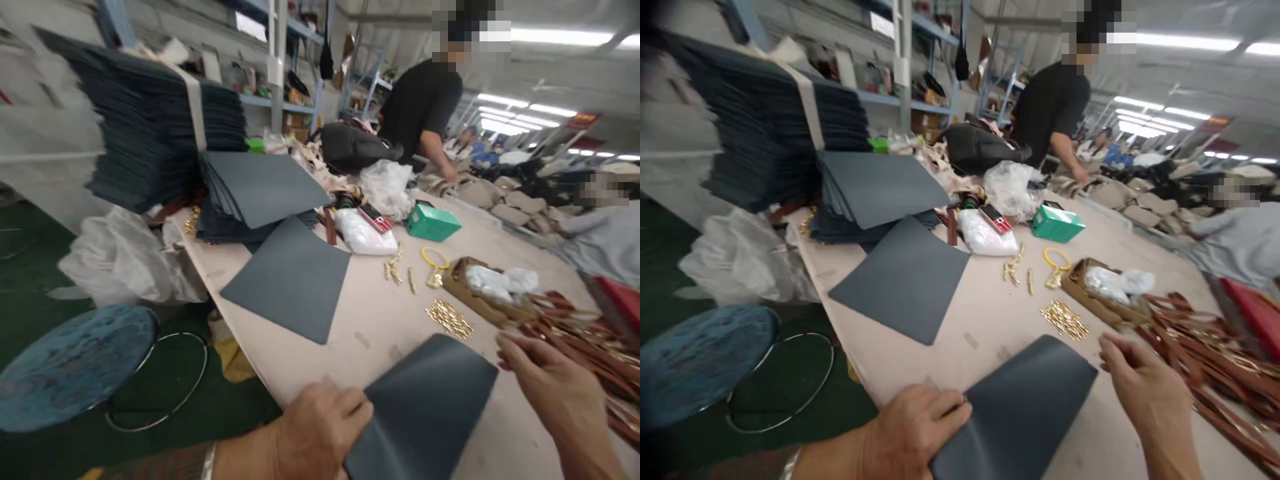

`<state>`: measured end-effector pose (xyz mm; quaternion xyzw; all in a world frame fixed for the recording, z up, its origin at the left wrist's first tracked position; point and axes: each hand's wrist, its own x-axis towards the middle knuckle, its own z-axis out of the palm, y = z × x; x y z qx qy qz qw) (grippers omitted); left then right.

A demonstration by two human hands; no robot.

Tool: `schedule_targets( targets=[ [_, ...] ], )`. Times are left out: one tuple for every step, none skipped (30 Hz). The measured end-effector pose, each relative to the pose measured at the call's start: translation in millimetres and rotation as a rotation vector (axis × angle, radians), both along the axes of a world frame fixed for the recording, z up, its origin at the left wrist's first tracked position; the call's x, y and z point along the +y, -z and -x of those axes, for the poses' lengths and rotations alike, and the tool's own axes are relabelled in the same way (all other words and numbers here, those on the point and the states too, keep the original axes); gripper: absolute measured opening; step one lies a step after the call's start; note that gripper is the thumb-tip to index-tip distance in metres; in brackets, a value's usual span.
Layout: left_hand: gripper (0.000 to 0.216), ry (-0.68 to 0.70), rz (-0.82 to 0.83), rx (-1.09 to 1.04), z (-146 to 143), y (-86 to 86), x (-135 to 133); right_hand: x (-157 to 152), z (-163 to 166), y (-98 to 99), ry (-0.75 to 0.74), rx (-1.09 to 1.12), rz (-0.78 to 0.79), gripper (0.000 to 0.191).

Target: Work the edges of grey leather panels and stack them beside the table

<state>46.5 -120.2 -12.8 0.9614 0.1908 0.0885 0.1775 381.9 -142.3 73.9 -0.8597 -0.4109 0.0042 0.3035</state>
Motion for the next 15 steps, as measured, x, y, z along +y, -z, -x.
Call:
schedule_targets(
  targets=[
    [0.062,-0.008,0.030,0.002,0.2,0.9,0.5,-9.1,15.4,-3.2,-0.023,0.095,-0.002,0.026],
    [0.066,-0.014,0.048,0.008,1.0,0.2,0.7,-14.4,34.5,-2.8,-0.098,0.201,-0.011,0.030],
    [0.067,-0.014,0.056,0.012,2.0,-1.5,0.6,-17.1,55.8,0.7,-0.222,0.306,0.013,0.033],
    [0.066,-0.015,0.055,0.019,3.0,-3.9,0.2,-18.5,77.6,6.7,-0.343,0.405,0.081,0.034],
    [0.063,-0.020,0.050,0.027,3.7,-6.5,-0.3,-19.1,98.2,14.2,-0.444,0.476,0.165,0.031],
    [0.060,-0.029,0.041,0.034,4.2,-8.8,-1.0,-19.5,116.4,22.1,-0.530,0.512,0.244,0.027],
    [0.055,-0.037,0.030,0.038,4.5,-10.6,-1.6,-19.6,131.2,29.3,-0.595,0.513,0.309,0.024],
    [0.049,-0.042,0.019,0.037,4.7,-11.8,-2.2,-19.6,142.4,35.2,-0.642,0.489,0.353,0.022],
    [0.044,-0.046,0.008,0.032,4.9,-12.3,-2.7,-19.3,150.0,39.4,-0.671,0.454,0.379,0.021],
    [0.041,-0.046,-0.001,0.023,5.1,-12.2,-3.0,-18.4,154.5,41.8,-0.685,0.421,0.393,0.021],
    [0.038,-0.045,-0.010,0.012,5.3,-11.6,-3.1,-17.0,156.8,42.5,-0.689,0.397,0.403,0.021],
    [0.038,-0.041,-0.019,-0.002,5.4,-10.5,-2.9,-15.1,157.7,42.0,-0.687,0.381,0.414,0.021],
    [0.038,-0.042,-0.030,-0.015,5.0,-9.1,-2.5,-12.7,157.8,40.7,-0.687,0.373,0.427,0.021],
    [0.038,-0.048,-0.042,-0.031,4.0,-7.3,-2.0,-10.1,157.8,39.2,-0.686,0.367,0.441,0.022],
    [0.038,-0.054,-0.056,-0.044,2.3,-5.3,-1.4,-7.6,157.6,38.2,-0.689,0.360,0.454,0.022]
  ],
)
